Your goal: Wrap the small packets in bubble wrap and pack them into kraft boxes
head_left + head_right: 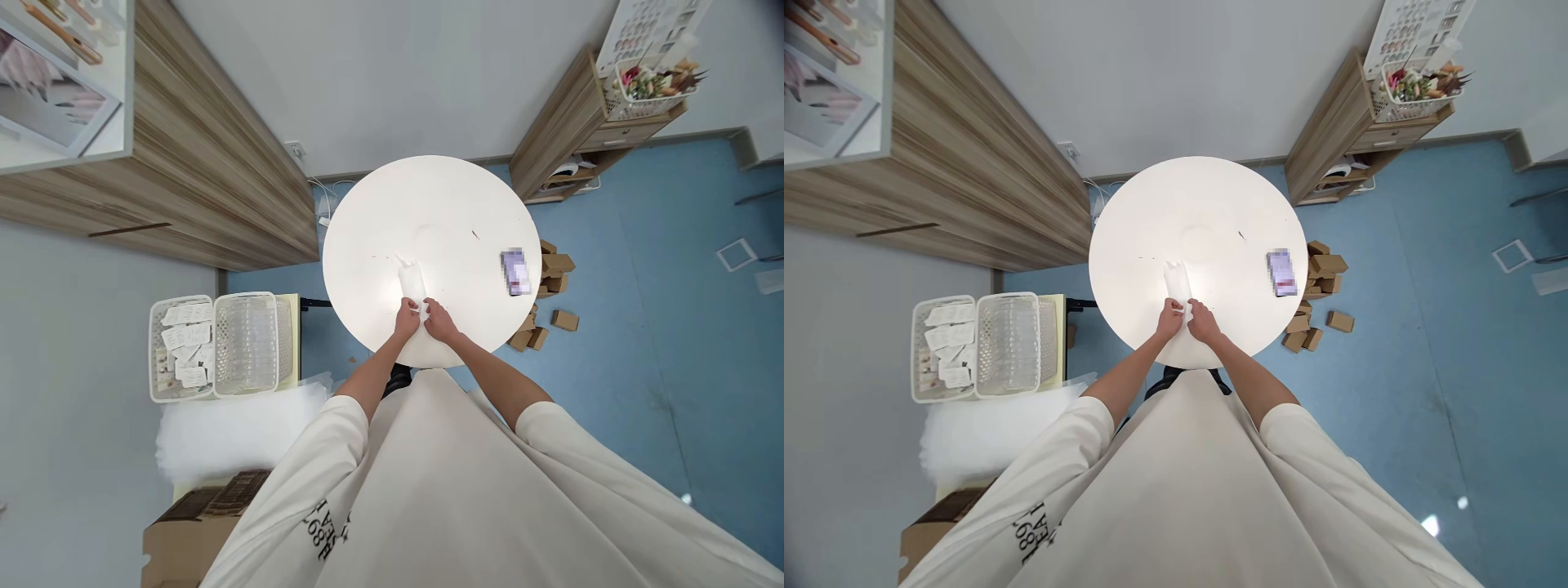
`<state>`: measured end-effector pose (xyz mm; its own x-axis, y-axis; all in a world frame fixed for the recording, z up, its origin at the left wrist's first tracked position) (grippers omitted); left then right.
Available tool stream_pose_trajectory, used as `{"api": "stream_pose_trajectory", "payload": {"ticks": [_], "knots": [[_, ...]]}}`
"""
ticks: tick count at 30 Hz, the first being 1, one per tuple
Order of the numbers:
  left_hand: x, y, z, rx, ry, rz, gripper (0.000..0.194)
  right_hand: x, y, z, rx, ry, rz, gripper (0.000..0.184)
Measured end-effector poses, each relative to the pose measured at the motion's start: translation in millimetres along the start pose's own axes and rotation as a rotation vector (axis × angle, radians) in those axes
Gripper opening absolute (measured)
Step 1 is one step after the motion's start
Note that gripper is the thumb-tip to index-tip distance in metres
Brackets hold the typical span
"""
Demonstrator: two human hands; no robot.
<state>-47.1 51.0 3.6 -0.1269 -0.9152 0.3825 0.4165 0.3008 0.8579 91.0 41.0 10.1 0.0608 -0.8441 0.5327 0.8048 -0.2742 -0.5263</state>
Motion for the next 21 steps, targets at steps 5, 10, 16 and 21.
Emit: {"api": "stream_pose_trajectory", "payload": {"ticks": [5, 10, 16, 21], "knots": [[7, 0, -6.5, 0.054, 0.008, -0.01, 0.043, 1, 0, 3, 0.057, -0.059, 0.068, 0.067], [16, 0, -12.2, 0.041, 0.036, 0.028, 0.049, -2, 1, -1, 0.135, -0.097, 0.078, 0.06], [25, 7, 4.1, -0.34, 0.026, -0.18, 0.05, -5, 6, -6, 0.132, -0.075, 0.105, 0.057], [26, 3, 0.6, -0.684, -0.222, -0.424, 0.071, -2, 4, -4, 0.182, -0.05, 0.136, 0.059]]}}
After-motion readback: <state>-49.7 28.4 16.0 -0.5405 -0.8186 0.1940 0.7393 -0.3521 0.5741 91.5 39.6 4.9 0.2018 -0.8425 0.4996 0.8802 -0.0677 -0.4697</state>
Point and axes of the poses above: each hand's wrist, its own x-axis away from the middle knuckle, its own z-axis out of the back of the hand, y = z × x, the point moved 5 cm from there along -x, towards the middle knuckle, and after that the axes turned 13 degrees about -z, right-handed, at the moved point
